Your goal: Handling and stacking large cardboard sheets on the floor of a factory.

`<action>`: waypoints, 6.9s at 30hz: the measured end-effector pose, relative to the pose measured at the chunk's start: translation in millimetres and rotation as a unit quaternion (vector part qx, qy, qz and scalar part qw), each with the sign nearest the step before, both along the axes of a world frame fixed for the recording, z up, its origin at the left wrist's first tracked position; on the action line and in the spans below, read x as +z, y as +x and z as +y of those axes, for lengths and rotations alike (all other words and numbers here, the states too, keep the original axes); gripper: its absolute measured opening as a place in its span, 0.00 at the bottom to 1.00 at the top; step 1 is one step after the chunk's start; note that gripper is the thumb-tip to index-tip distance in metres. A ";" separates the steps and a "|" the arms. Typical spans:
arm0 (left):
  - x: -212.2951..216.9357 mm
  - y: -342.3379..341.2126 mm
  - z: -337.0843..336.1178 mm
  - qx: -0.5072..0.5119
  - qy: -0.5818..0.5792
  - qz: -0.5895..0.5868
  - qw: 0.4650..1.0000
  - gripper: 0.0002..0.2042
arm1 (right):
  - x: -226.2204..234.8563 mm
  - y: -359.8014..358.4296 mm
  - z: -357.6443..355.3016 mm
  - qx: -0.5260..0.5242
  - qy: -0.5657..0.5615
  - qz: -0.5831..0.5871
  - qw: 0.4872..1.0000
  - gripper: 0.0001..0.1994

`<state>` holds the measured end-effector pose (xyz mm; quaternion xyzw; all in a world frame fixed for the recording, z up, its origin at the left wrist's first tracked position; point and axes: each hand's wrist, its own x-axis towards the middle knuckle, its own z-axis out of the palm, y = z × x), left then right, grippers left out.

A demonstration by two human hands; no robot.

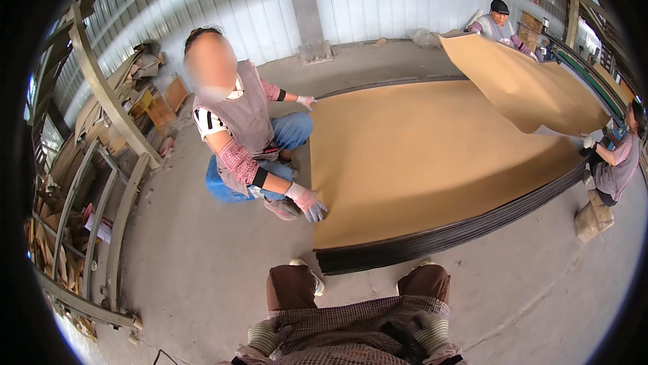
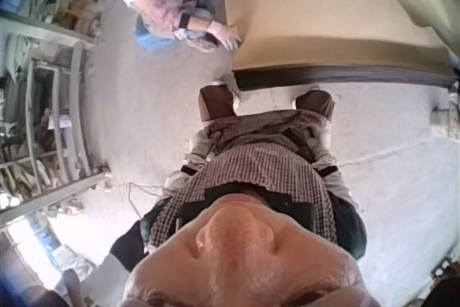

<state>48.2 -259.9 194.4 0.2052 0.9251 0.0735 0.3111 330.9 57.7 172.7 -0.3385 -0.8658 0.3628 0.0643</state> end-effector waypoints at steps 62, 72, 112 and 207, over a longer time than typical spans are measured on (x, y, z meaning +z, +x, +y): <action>-130.7 -71.7 237.1 -0.168 0.226 0.182 0.942 0.30 | -28.6 -14.0 4.6 0.008 0.089 -0.003 0.996 0.10; -155.3 -21.6 218.8 -0.302 0.197 0.191 0.913 0.34 | -30.2 -20.5 9.5 0.038 0.076 0.001 0.996 0.10; -169.4 33.8 189.4 -0.359 0.048 -0.195 0.912 0.28 | -19.4 -27.9 -4.5 0.060 0.056 -0.020 0.996 0.13; -113.6 -139.9 332.6 0.278 0.380 -0.459 0.753 0.44 | 28.1 -40.8 16.3 0.080 0.034 -0.006 0.996 0.15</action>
